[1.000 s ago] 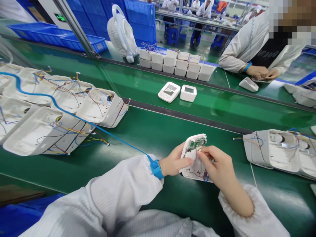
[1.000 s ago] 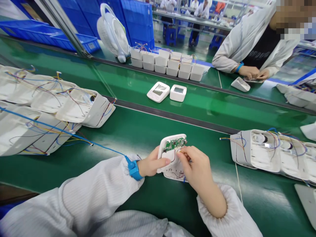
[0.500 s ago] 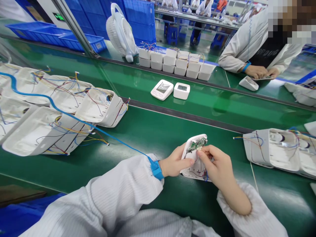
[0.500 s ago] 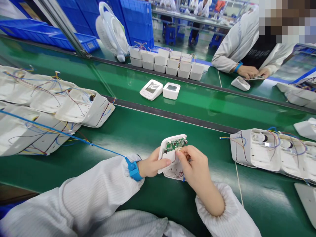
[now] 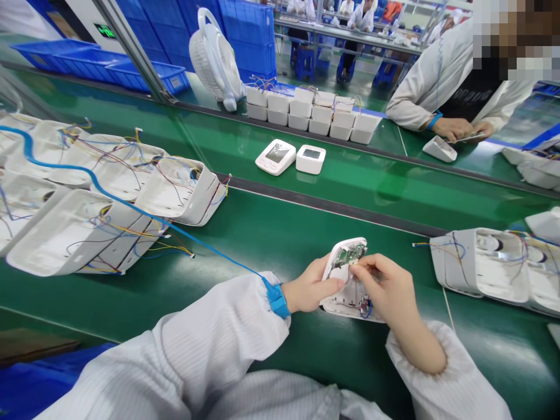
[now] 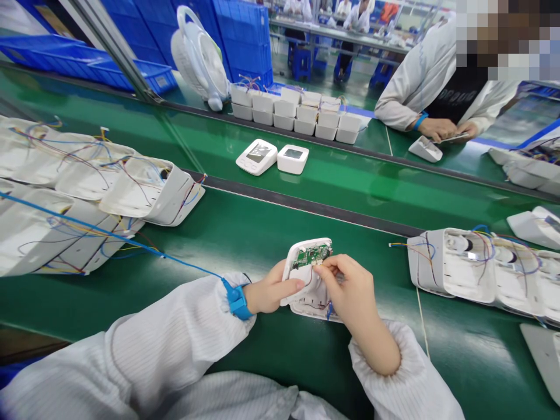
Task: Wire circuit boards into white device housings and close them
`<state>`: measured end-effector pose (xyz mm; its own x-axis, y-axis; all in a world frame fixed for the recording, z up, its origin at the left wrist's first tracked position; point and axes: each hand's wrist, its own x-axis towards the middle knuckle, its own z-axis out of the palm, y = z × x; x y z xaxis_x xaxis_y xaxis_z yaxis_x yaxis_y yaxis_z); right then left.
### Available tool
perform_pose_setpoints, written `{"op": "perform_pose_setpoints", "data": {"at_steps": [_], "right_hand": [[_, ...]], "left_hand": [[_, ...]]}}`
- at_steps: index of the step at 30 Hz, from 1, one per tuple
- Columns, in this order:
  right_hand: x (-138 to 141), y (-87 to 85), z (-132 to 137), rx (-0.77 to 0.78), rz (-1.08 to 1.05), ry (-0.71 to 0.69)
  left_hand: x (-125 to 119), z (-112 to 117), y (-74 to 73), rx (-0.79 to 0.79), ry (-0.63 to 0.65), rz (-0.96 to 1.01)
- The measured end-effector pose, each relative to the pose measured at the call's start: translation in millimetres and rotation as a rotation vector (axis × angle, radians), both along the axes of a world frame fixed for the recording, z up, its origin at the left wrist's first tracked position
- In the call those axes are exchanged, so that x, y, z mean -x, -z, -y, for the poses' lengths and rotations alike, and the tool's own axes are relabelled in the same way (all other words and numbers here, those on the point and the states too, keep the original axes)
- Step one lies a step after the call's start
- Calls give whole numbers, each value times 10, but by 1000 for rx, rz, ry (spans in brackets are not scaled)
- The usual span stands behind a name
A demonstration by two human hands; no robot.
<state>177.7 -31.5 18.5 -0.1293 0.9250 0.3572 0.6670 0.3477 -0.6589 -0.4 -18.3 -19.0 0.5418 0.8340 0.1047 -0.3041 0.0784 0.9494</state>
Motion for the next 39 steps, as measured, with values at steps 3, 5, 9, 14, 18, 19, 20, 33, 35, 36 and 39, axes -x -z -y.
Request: {"op": "perform_pose_setpoints", "data": {"at_steps": [3, 5, 9, 14, 18, 19, 20, 33, 35, 36, 39], "right_hand": [[-16, 4, -20, -2, -42, 23], [-18, 12, -20, -5, -53, 37], [-14, 33, 1, -12, -59, 38], [-88, 48, -43, -106, -76, 116], [-178, 40, -110, -238, -6, -114], [-187, 37, -113, -253, 25, -161], [-189, 35, -111, -269, 52, -177], [-117, 53, -88, -205, 50, -103], [-113, 49, -91, -189, 20, -101], [-112, 47, -94, -183, 7, -99], [-107, 45, -102, -185, -21, -93]], "left_hand": [[-5, 10, -16, 1, -13, 6], [-8, 16, -22, 2, -10, 7], [-2, 27, -23, -1, -17, 4], [11, 30, -26, 86, 51, 73], [24, 24, -46, 159, 116, 105], [31, 27, -49, 179, 123, 110], [39, 35, -48, 201, 123, 106], [131, 122, 35, 472, -136, -92], [117, 131, -30, 481, -149, -98], [111, 133, -58, 484, -153, -98], [98, 127, -110, 486, -147, -99]]}}
